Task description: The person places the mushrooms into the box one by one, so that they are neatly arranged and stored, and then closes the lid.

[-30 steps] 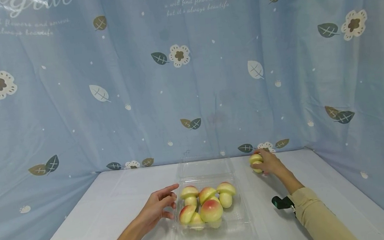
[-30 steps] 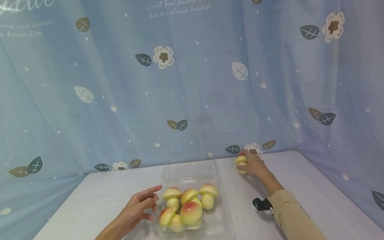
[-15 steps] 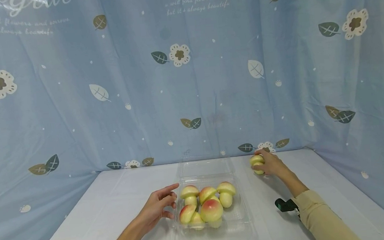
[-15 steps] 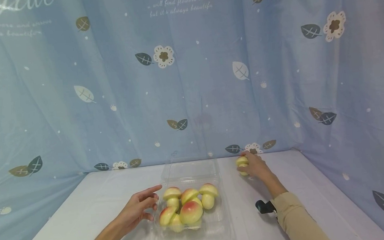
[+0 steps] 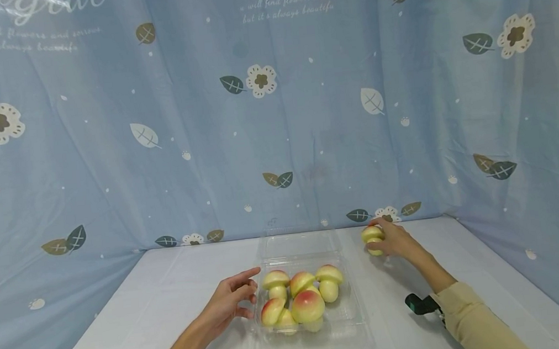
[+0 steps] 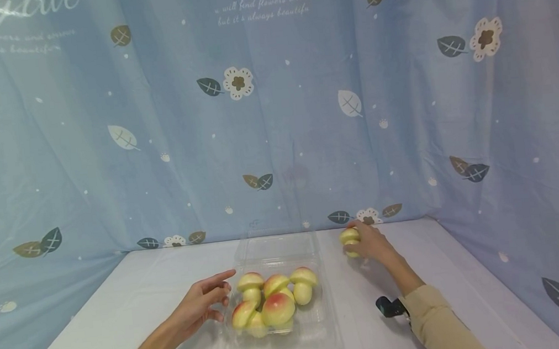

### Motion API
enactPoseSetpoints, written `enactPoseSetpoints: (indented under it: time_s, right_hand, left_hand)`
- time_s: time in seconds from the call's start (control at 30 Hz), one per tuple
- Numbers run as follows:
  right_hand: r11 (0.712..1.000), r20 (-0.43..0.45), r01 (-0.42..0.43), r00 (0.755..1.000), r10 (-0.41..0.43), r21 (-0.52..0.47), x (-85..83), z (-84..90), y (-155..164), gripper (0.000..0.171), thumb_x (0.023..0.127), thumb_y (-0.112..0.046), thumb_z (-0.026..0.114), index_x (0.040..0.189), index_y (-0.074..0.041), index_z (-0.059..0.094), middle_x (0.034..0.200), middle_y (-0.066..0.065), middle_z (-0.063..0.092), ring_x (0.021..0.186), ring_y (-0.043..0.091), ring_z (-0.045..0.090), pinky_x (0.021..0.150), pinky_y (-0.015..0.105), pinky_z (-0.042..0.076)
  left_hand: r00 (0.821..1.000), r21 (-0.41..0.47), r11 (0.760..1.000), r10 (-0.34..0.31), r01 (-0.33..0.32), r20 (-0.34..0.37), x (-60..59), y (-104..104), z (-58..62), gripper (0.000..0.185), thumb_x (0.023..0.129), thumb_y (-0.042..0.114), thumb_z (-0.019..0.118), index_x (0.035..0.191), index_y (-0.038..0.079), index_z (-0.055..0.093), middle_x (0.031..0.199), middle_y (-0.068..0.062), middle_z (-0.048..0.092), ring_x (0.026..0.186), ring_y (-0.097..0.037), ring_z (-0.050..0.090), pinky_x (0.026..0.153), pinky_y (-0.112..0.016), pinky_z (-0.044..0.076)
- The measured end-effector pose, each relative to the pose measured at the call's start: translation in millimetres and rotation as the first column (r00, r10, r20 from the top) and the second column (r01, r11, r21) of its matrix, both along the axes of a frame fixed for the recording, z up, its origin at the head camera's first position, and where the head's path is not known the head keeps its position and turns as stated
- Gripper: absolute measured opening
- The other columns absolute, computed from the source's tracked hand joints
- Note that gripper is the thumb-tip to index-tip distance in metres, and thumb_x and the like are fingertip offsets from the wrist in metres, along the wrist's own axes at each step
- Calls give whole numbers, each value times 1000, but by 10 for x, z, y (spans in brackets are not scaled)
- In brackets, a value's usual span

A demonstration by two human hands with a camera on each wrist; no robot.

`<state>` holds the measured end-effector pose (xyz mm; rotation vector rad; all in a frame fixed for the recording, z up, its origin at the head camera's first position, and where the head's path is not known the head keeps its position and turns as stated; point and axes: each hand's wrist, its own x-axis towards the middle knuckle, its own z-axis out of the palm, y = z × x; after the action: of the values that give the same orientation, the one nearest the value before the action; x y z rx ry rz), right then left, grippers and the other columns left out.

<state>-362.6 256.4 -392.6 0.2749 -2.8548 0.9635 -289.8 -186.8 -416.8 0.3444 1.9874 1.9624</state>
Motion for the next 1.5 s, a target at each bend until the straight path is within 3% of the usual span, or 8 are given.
enactPoseSetpoints:
  time_s: [0.37,0.87,1.27,1.5]
  right_hand:
    - [997,-37,-71,997,70,-38,123,115,-59,60,87,-26,75,137,-6,47,109,21,63,78,19,64,59,31,57]
    - [984,-93,-173,981,168,-47,258,254,-143,59,88,-26,74,137,-6,47,108,19,63,76,16,64,58,28,55]
    - [966,-69,-246,968,241,-80,391,350,-207,57,89,-24,73,135,-7,46,109,20,61,78,17,68,59,29,55]
    - [955,-61,-280,959,275,-93,480,397,-280,54,88,-24,74,133,-9,48,109,18,61,78,17,68,61,37,58]
  left_hand:
    - [1000,0,1000,-5,5,-9,3,0,12,58,98,13,56,151,5,35,104,-2,54,75,-9,54,53,-24,54]
    - [1000,8,1000,-7,7,3,-1,-3,-4,59,98,15,57,152,6,35,105,-4,54,75,-9,56,53,-24,55]
    - [1000,1,1000,-2,2,6,13,6,6,58,98,13,56,152,6,35,105,-4,54,74,-9,55,53,-24,55]
    - [1000,-5,1000,1,-1,1,24,11,17,59,97,13,57,152,6,36,105,-4,54,75,-9,55,53,-24,55]
